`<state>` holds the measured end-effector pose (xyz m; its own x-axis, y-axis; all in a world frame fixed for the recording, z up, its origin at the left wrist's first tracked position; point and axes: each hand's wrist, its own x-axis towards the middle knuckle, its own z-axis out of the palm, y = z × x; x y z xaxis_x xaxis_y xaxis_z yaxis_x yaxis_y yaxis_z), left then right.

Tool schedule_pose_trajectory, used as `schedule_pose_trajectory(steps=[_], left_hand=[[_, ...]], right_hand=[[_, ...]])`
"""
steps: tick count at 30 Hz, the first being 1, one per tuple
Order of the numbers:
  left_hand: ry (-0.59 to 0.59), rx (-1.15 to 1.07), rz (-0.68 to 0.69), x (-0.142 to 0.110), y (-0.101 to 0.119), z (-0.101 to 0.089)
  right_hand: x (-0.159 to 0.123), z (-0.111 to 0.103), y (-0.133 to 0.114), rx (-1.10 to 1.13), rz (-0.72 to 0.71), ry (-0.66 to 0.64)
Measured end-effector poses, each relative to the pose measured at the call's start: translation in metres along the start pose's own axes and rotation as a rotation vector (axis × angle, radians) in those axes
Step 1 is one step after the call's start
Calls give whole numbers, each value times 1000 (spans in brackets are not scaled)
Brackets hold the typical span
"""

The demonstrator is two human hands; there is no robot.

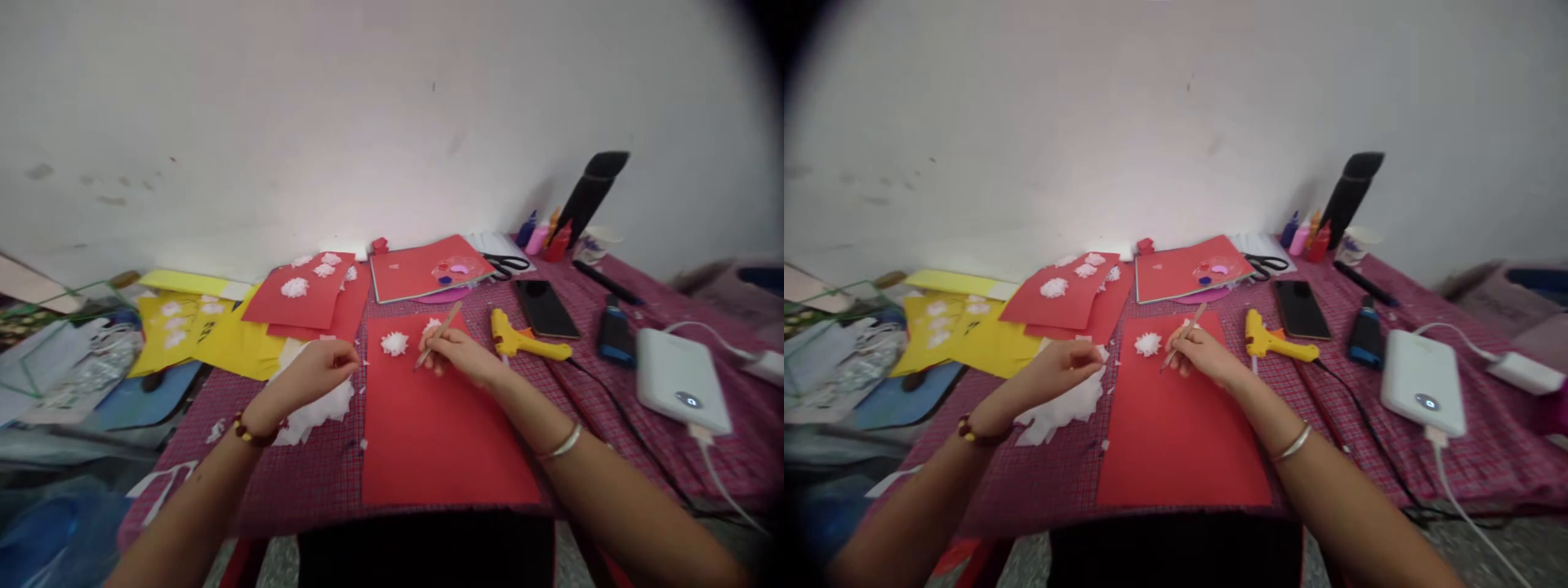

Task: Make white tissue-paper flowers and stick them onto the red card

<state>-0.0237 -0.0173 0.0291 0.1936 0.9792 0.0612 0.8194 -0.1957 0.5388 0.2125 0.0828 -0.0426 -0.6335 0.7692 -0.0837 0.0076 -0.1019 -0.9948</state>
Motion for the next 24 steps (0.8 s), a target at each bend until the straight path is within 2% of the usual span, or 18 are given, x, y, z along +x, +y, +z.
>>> schedule_pose_trajectory(steps=[2,4,8,13,18,21,24], left_hand=[[-83,111,-29,-27,-10,0],[-119,212,-46,-51,-17,9],[-64,374,16,-77,-26,29],[6,474,-34,-70,-25,39],[0,504,-104,-58,-30,42],[11,374,-158,-56,-38,38],[51,147,-153,-55,-43,25]], right_hand=[[-1,6,4,-57,11,-101],[-2,11,6,-106,16,-142],[-2,12,8,-133,16,-149],[0,9,10,-151,13,-168],[0,9,9,-167,-4,-178],[-1,10,7,-182,6,-176],[-1,11,6,-183,12,-181]])
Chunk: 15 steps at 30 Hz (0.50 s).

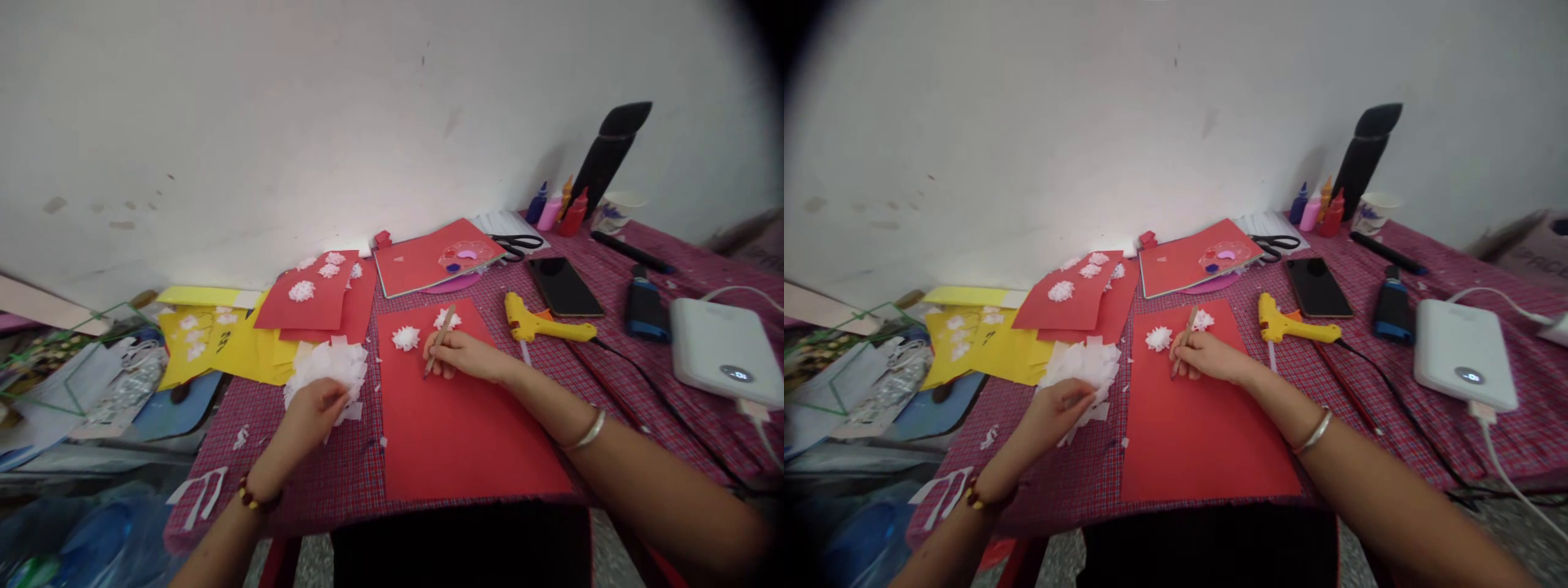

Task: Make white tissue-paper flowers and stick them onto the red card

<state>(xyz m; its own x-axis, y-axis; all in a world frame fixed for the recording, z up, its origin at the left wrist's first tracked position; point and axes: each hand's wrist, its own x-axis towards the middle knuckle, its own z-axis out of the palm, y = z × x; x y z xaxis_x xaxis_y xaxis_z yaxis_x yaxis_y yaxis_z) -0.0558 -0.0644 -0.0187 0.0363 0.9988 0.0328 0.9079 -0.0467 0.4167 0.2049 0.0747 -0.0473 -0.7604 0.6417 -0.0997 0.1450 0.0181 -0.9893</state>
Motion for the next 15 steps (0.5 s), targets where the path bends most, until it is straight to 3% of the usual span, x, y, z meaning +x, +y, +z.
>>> schedule_pose_trajectory(steps=[3,7,10,15], left_hand=[[51,-227,-29,0,1,-18],[57,-458,-209,1,4,-29],[34,-435,-300,2,0,-23],[121,-258,-254,1,-12,-19]], right_hand=[[-1,0,-2,4,-16,-4],[-2,1,-6,-9,-10,-10],[-2,2,-7,-14,1,-2],[-1,1,-2,-22,-14,-20]])
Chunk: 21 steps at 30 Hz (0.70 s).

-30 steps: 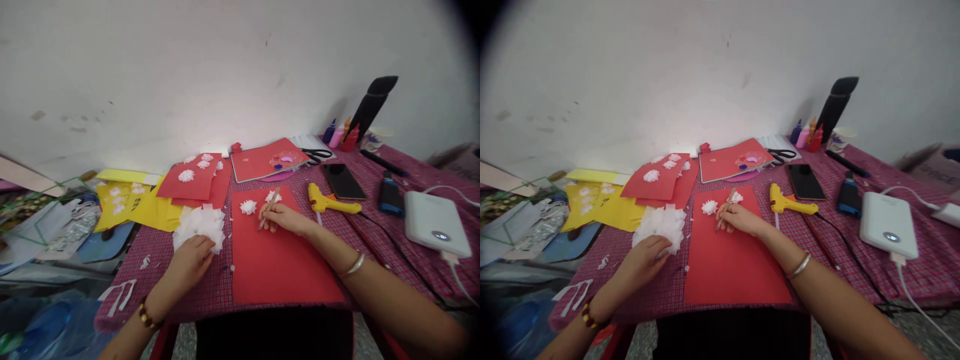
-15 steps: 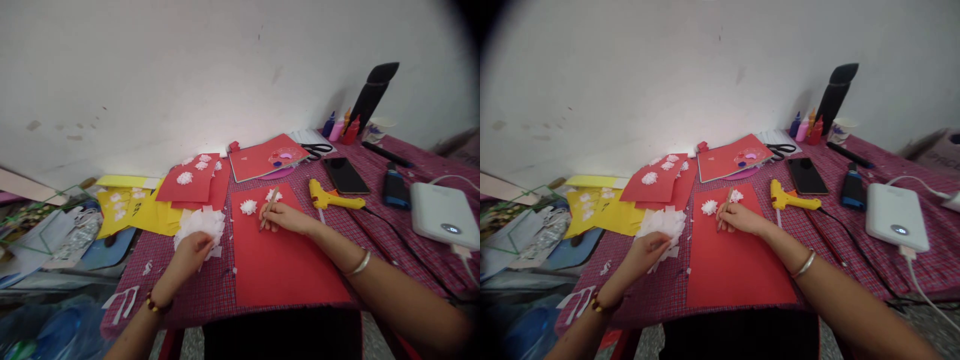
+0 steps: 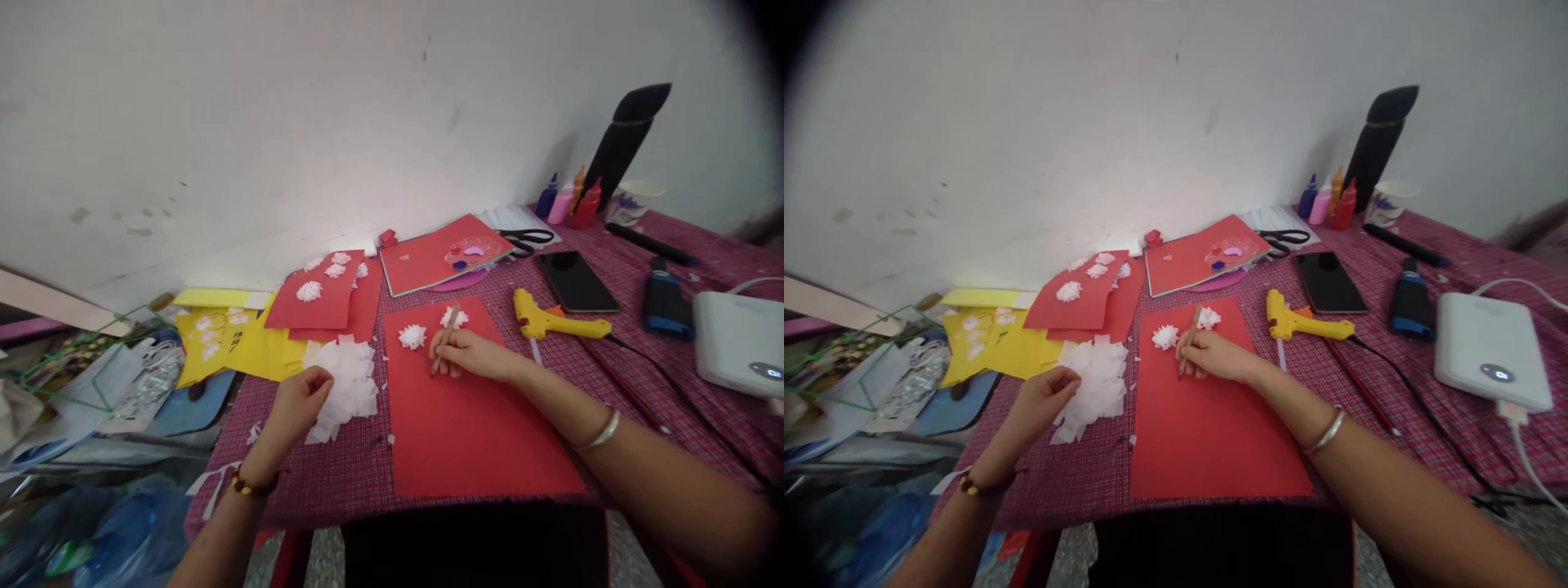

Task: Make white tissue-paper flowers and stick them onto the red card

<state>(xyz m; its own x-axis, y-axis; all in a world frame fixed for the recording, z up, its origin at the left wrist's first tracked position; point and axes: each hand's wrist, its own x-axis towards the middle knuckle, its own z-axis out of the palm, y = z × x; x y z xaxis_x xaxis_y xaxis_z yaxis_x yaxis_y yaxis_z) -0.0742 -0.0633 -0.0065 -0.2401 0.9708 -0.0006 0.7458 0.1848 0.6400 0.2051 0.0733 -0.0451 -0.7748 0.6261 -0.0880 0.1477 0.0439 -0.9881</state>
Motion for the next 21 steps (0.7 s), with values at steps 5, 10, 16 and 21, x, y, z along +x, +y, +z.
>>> schedule_pose_trajectory(steps=[5,10,16,21], left_hand=[[-49,-207,-29,-3,16,0],[-94,-416,-16,3,36,12],[76,-61,76,16,23,-9],[-25,376,112,15,-2,-13]], right_hand=[[0,3,0,50,-60,37],[-4,8,-8,139,-158,92],[-5,9,-9,111,-169,107],[-2,10,-5,91,-150,61]])
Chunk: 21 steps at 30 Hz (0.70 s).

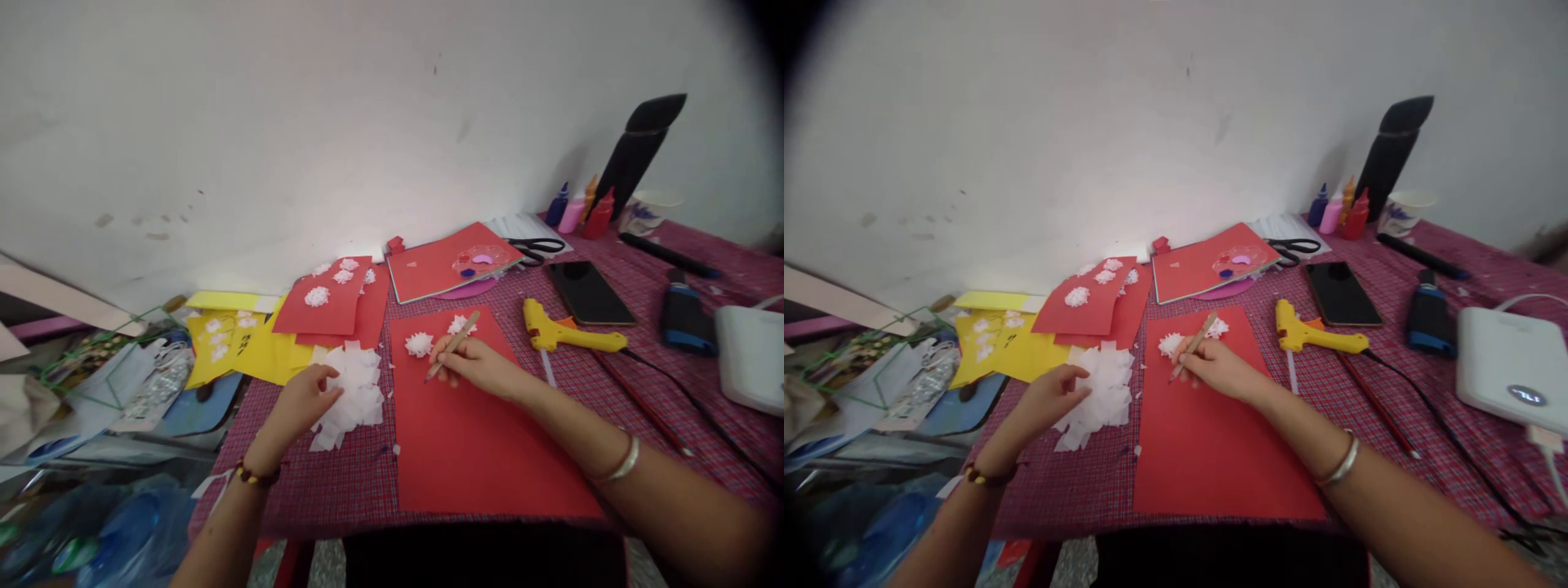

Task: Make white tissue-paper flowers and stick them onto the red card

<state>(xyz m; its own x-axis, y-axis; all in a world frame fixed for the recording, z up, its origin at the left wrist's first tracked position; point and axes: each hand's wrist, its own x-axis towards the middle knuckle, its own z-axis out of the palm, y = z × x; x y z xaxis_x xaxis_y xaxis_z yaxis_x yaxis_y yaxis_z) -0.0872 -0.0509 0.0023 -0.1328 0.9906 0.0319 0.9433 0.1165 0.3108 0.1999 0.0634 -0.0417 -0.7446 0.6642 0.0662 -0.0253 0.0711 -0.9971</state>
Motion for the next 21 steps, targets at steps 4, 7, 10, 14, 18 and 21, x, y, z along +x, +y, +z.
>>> schedule_pose_trajectory(steps=[4,7,10,14,18,21], left_hand=[[-6,85,41,0,-3,16],[47,41,38,2,-2,20],[75,-42,46,0,-1,17],[63,-270,-17,-6,5,6],[-35,-697,-103,-7,24,0],[-21,-929,-86,4,50,8]], right_hand=[[1,1,2,-4,16,0],[1,1,1,-19,19,5],[1,1,1,-6,0,-5],[1,1,3,4,-8,-5],[0,4,-2,66,-45,61],[-3,7,-12,145,-109,119]])
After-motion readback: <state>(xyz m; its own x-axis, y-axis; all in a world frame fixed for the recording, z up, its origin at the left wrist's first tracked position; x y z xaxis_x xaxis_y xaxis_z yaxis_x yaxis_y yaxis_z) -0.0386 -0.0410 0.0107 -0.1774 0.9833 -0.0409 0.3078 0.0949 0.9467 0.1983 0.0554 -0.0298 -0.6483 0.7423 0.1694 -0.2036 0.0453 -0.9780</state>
